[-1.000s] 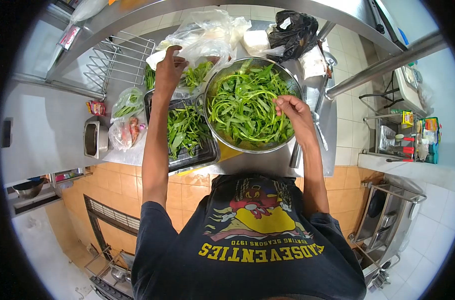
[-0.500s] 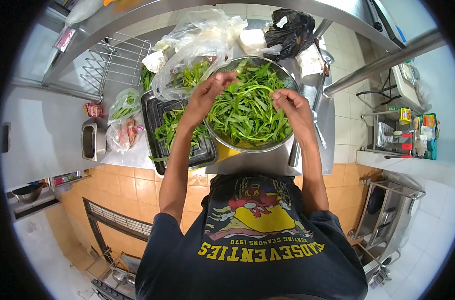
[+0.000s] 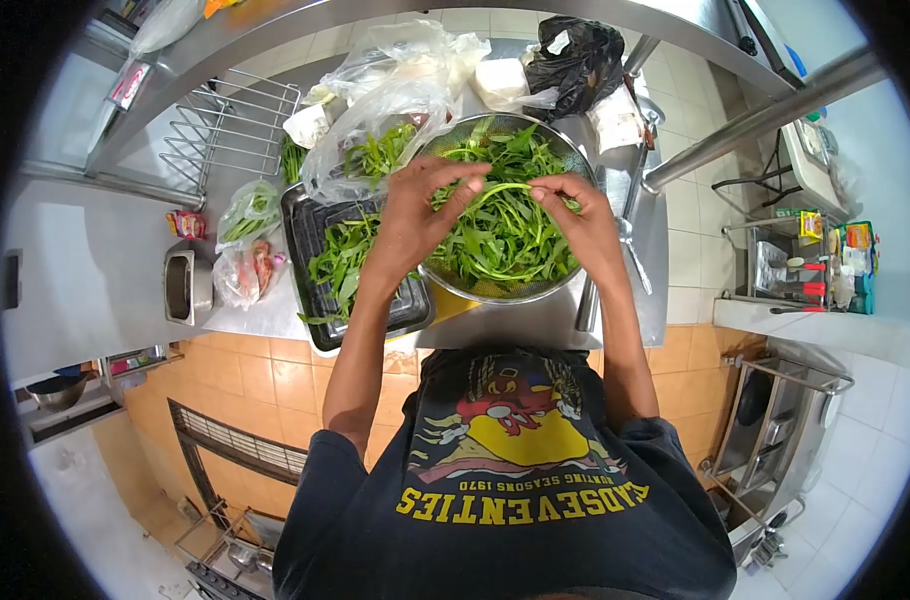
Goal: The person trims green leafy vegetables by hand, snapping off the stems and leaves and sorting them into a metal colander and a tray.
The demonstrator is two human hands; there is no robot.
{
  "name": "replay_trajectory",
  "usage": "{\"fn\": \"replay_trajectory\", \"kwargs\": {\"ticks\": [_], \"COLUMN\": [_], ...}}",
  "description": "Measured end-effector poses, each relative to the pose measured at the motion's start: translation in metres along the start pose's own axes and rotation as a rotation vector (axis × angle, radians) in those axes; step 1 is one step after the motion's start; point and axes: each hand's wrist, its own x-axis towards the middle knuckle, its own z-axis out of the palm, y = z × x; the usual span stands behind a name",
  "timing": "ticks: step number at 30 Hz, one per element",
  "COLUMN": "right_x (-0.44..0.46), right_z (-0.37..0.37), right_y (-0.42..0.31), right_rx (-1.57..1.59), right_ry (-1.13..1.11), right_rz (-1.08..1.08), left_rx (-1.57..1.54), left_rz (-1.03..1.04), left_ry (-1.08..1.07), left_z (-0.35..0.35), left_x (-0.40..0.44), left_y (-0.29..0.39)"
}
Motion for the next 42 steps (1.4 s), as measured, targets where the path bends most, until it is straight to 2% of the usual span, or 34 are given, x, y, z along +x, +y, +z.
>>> {"fn": "replay_trajectory", "kwargs": {"ticks": [2, 5, 8, 11, 17, 20, 23, 26, 29, 33, 37, 40, 42], "right_x": [-0.001, -0.002, -0.002, 0.000, 0.002, 0.000, 0.000, 0.000, 0.000, -0.002, -0.005, -0.011, -0.012], "right_z": [0.002, 0.002, 0.002, 0.003, 0.004, 0.003, 0.004, 0.007, 0.013, 0.016, 0.019, 0.015, 0.010], "right_y": [-0.002, -0.003, -0.003, 0.001, 0.010, 0.012, 0.018, 0.016, 0.020, 0.021, 0.028, 0.019, 0.012], "right_rx": [0.016, 0.051, 0.101, 0.192, 0.297, 0.346, 0.447, 0.490, 0.500, 0.444, 0.378, 0.080, -0.202], "right_ry": [-0.001, 0.030, 0.010, -0.023, -0.077, -0.083, -0.095, -0.099, -0.116, -0.104, -0.016, 0.060, 0.009], "right_rz": [0.010, 0.024, 0.071, 0.167, 0.201, 0.243, 0.267, 0.283, 0.263, 0.273, 0.222, 0.048, -0.117], "left_rx": [0.081, -0.037, 0.039, 0.126, 0.223, 0.065, -0.067, -0.295, -0.255, -0.408, -0.327, -0.250, -0.273], "left_rz": [-0.025, -0.009, 0.093, 0.040, 0.045, -0.054, -0.163, -0.268, -0.392, -0.375, -0.324, -0.299, -0.295], "left_ry": [-0.100, 0.018, 0.127, 0.271, 0.345, 0.474, 0.421, 0.150, -0.073, -0.078, -0.064, -0.058, -0.058], "left_z": [0.003, 0.014, 0.017, 0.026, 0.038, 0.041, 0.046, 0.052, 0.057, 0.066, 0.058, 0.048, 0.045], "left_x": [0.000, -0.006, -0.005, -0.012, -0.019, -0.020, -0.029, -0.037, -0.038, -0.040, -0.038, -0.036, -0.035], "left_y": [-0.001, -0.010, 0.005, 0.005, -0.004, 0.000, -0.016, -0.013, -0.003, -0.009, -0.015, -0.017, -0.018]}}
